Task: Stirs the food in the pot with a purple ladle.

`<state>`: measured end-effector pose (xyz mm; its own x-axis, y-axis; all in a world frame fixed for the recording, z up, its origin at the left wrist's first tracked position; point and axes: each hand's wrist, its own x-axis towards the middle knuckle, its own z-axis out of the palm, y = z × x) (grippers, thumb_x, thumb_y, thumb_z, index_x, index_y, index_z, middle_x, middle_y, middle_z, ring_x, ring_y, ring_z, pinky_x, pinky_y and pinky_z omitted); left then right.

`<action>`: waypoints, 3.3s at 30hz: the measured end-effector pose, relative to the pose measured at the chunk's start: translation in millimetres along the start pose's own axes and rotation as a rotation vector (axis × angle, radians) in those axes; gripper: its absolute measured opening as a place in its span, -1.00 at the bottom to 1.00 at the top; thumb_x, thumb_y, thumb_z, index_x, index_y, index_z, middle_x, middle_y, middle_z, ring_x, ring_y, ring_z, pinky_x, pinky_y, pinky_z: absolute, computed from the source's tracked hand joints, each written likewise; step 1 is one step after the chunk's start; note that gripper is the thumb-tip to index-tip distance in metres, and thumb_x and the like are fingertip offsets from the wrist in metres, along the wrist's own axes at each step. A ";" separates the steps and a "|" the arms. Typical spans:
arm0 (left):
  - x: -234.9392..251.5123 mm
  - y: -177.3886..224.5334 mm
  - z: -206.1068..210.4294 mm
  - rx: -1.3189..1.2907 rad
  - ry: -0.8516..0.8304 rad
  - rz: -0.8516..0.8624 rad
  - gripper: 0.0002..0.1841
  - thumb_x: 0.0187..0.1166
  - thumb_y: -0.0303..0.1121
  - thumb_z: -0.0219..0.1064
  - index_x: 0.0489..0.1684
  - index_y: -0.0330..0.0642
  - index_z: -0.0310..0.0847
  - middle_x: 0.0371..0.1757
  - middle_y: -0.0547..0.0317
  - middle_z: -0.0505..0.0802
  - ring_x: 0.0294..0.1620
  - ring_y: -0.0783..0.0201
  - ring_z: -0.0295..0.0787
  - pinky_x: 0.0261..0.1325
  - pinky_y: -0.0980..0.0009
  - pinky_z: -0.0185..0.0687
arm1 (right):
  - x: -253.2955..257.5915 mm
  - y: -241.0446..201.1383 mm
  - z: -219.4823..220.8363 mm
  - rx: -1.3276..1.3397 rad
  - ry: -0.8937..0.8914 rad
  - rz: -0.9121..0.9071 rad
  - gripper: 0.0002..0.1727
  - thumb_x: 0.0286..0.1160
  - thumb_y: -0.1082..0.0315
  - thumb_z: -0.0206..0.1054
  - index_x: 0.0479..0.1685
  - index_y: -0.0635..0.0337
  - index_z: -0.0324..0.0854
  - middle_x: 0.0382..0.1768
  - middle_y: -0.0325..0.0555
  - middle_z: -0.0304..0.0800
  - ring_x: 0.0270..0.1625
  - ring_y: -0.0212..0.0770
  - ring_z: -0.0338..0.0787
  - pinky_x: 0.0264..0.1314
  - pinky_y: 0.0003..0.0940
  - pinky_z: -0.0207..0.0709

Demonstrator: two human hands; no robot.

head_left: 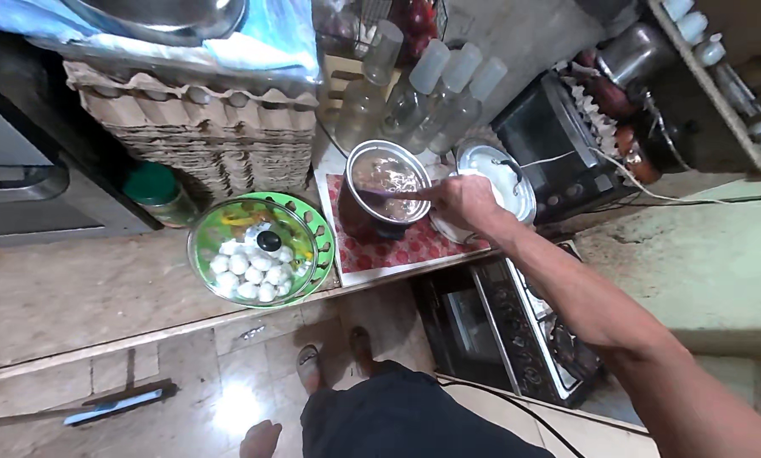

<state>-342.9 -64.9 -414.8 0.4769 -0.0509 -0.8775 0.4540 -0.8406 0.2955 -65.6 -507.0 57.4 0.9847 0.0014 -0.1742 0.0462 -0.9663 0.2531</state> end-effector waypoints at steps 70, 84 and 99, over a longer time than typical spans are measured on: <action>4.1 146.0 -29.0 -0.355 -0.008 -0.026 -0.65 0.74 -0.35 0.24 0.41 -0.26 0.60 0.18 -0.13 0.87 0.07 -0.03 0.88 0.18 -0.06 0.75 | -43.3 96.7 84.2 0.497 0.174 -0.082 -0.65 0.72 0.20 0.20 0.35 -0.08 0.75 -0.17 -0.07 0.80 -0.33 0.00 0.79 -0.45 0.05 0.55; 12.7 131.2 -32.9 -0.324 -0.079 -0.098 -0.66 0.73 -0.37 0.23 0.41 -0.24 0.61 0.16 -0.13 0.87 0.09 -0.05 0.87 0.19 -0.09 0.73 | -27.0 88.4 79.7 0.566 0.167 -0.062 -0.64 0.72 0.18 0.20 0.35 -0.10 0.76 -0.14 -0.13 0.81 -0.30 -0.08 0.79 -0.35 0.01 0.60; 22.6 140.4 -48.6 -0.255 -0.089 -0.043 -0.67 0.73 -0.39 0.23 0.39 -0.27 0.62 0.12 -0.16 0.88 0.01 -0.05 0.87 0.13 -0.07 0.75 | -61.0 146.9 51.2 0.660 0.238 -0.068 -0.62 0.63 0.07 0.22 0.26 -0.08 0.81 -0.25 -0.30 0.76 -0.40 -0.37 0.66 -0.42 -0.27 0.55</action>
<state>-231.9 -157.8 -374.8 0.3899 -0.0749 -0.9178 0.6526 -0.6807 0.3328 -127.4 -662.2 56.5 0.9967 0.0510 0.0627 0.0716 -0.9163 -0.3940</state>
